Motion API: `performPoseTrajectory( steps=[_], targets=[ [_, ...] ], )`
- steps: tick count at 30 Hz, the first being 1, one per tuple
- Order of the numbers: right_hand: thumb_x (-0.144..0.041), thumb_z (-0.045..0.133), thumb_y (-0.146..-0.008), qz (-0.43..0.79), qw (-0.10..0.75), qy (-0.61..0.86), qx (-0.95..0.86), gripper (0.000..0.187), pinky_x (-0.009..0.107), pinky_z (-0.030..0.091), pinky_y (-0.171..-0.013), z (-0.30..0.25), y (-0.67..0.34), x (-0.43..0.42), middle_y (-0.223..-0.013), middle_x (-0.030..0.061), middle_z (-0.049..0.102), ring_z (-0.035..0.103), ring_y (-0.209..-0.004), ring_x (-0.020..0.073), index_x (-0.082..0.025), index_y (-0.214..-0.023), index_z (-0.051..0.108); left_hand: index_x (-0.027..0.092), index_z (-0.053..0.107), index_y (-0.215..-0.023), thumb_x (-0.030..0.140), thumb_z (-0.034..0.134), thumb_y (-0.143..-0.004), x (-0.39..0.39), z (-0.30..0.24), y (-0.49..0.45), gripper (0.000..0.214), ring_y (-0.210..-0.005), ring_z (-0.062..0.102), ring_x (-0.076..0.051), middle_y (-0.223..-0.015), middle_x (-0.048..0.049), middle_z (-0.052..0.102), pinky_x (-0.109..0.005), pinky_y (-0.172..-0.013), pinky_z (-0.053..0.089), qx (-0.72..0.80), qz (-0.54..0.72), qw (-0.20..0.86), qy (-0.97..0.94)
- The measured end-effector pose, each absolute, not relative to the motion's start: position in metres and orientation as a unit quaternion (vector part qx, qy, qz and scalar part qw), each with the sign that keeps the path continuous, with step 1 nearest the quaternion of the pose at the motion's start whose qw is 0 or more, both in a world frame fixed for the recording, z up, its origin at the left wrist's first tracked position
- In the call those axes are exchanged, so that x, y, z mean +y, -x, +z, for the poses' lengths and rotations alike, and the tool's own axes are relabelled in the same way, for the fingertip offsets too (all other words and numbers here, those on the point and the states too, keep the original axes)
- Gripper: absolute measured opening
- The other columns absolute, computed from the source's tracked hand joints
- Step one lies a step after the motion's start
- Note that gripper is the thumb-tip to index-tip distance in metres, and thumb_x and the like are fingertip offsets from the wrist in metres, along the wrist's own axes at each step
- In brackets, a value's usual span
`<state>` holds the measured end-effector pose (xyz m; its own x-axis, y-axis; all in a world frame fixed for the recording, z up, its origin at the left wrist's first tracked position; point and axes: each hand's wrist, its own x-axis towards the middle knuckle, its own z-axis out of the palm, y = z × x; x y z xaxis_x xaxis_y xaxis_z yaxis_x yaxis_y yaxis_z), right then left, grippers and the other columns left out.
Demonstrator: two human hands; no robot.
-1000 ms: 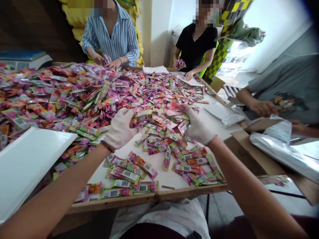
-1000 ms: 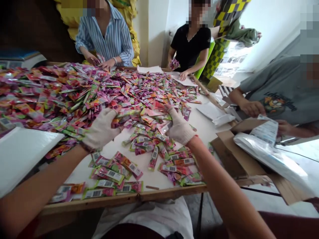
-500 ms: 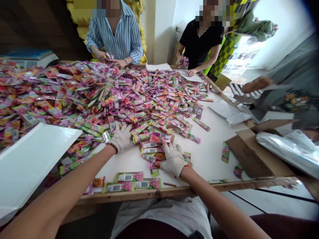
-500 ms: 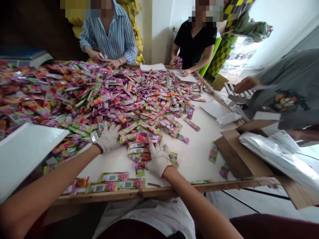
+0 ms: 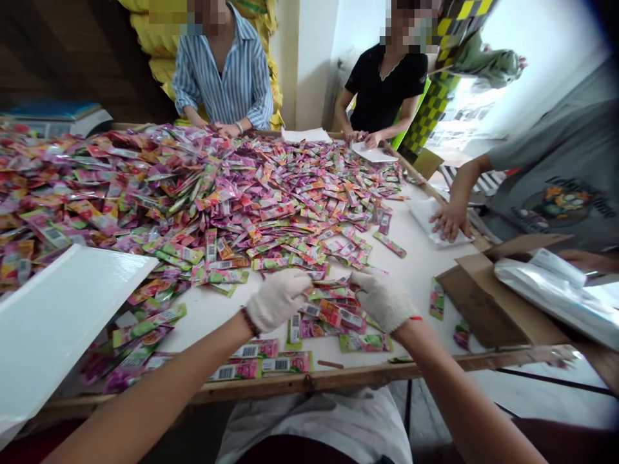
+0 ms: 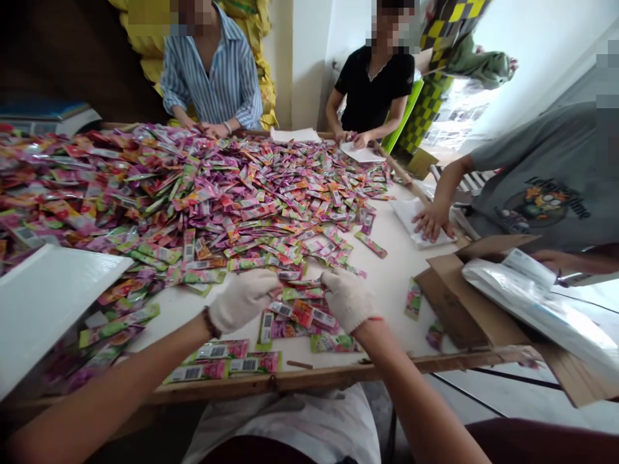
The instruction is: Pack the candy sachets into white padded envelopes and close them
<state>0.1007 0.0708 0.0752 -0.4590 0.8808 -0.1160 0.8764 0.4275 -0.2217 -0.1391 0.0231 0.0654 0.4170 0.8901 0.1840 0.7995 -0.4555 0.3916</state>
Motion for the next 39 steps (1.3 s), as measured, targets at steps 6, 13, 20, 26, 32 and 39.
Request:
performPoseTrajectory(
  steps=[6, 13, 20, 26, 32, 39],
  targets=[
    [-0.016, 0.049, -0.081, 0.162, -0.054, 0.526, -0.833, 0.023, 0.028, 0.039, -0.069, 0.077, -0.100, 0.077, -0.094, 0.0066, 0.070, 0.062, -0.083, 0.0198, -0.023, -0.091, 0.069, 0.017, 0.063, -0.095, 0.019, 0.048, -0.088, 0.056, 0.054, 0.097, 0.017, -0.096, 0.056, -0.024, -0.101, -0.0103, 0.063, -0.036, -0.085, 0.046, 0.562, 0.131, 0.071, -0.813],
    [-0.014, 0.051, -0.076, 0.117, -0.070, 0.538, -0.832, 0.052, 0.033, 0.041, -0.076, 0.077, -0.128, 0.070, -0.118, 0.0130, 0.064, 0.062, -0.099, 0.0267, -0.022, -0.127, 0.056, 0.020, 0.060, -0.097, 0.016, 0.050, -0.085, 0.055, 0.053, 0.130, 0.017, -0.099, 0.056, -0.024, -0.103, -0.0076, 0.062, -0.036, -0.084, 0.045, 0.600, 0.084, 0.021, -0.795],
    [-0.015, 0.054, -0.075, 0.111, -0.027, 0.475, -0.872, 0.029, 0.031, 0.039, -0.073, 0.039, -0.076, 0.076, -0.107, 0.0095, 0.063, 0.058, -0.090, 0.0225, -0.020, -0.102, 0.064, 0.017, 0.060, -0.097, 0.017, 0.042, -0.091, 0.058, 0.033, 0.113, 0.020, -0.093, 0.058, -0.026, -0.097, -0.0112, 0.063, -0.039, -0.079, 0.045, 0.585, 0.002, 0.005, -0.811],
    [-0.018, 0.053, -0.078, 0.275, 0.091, 0.472, -0.832, 0.016, 0.028, 0.043, -0.076, 0.012, -0.113, 0.046, -0.093, 0.0036, 0.062, 0.056, -0.085, 0.0188, -0.023, -0.092, 0.060, 0.020, 0.057, -0.094, 0.011, 0.044, -0.084, 0.025, 0.023, 0.149, 0.018, -0.095, 0.059, -0.022, -0.098, -0.0078, 0.064, -0.036, -0.086, 0.048, 0.604, 0.097, 0.075, -0.787],
    [-0.022, 0.044, -0.086, 0.282, 0.197, 0.489, -0.801, 0.024, 0.030, 0.046, -0.079, 0.016, -0.123, 0.063, -0.095, 0.0060, 0.064, 0.059, -0.087, 0.0200, -0.020, -0.108, 0.055, 0.021, 0.048, -0.102, 0.027, 0.054, -0.085, 0.027, 0.043, 0.147, 0.020, -0.077, 0.064, -0.017, -0.088, -0.0027, 0.065, -0.028, -0.070, 0.049, 0.714, 0.218, 0.210, -0.632],
    [-0.019, 0.053, -0.077, 0.172, -0.006, 0.492, -0.853, 0.028, 0.029, 0.042, -0.076, 0.015, -0.094, 0.084, -0.097, 0.0068, 0.067, 0.060, -0.090, 0.0217, -0.022, -0.103, 0.063, 0.019, 0.057, -0.093, 0.028, 0.057, -0.081, 0.033, 0.034, 0.139, 0.014, -0.090, 0.067, -0.026, -0.092, -0.0109, 0.070, -0.032, -0.074, 0.049, 0.720, -0.010, 0.203, -0.664]
  ],
)
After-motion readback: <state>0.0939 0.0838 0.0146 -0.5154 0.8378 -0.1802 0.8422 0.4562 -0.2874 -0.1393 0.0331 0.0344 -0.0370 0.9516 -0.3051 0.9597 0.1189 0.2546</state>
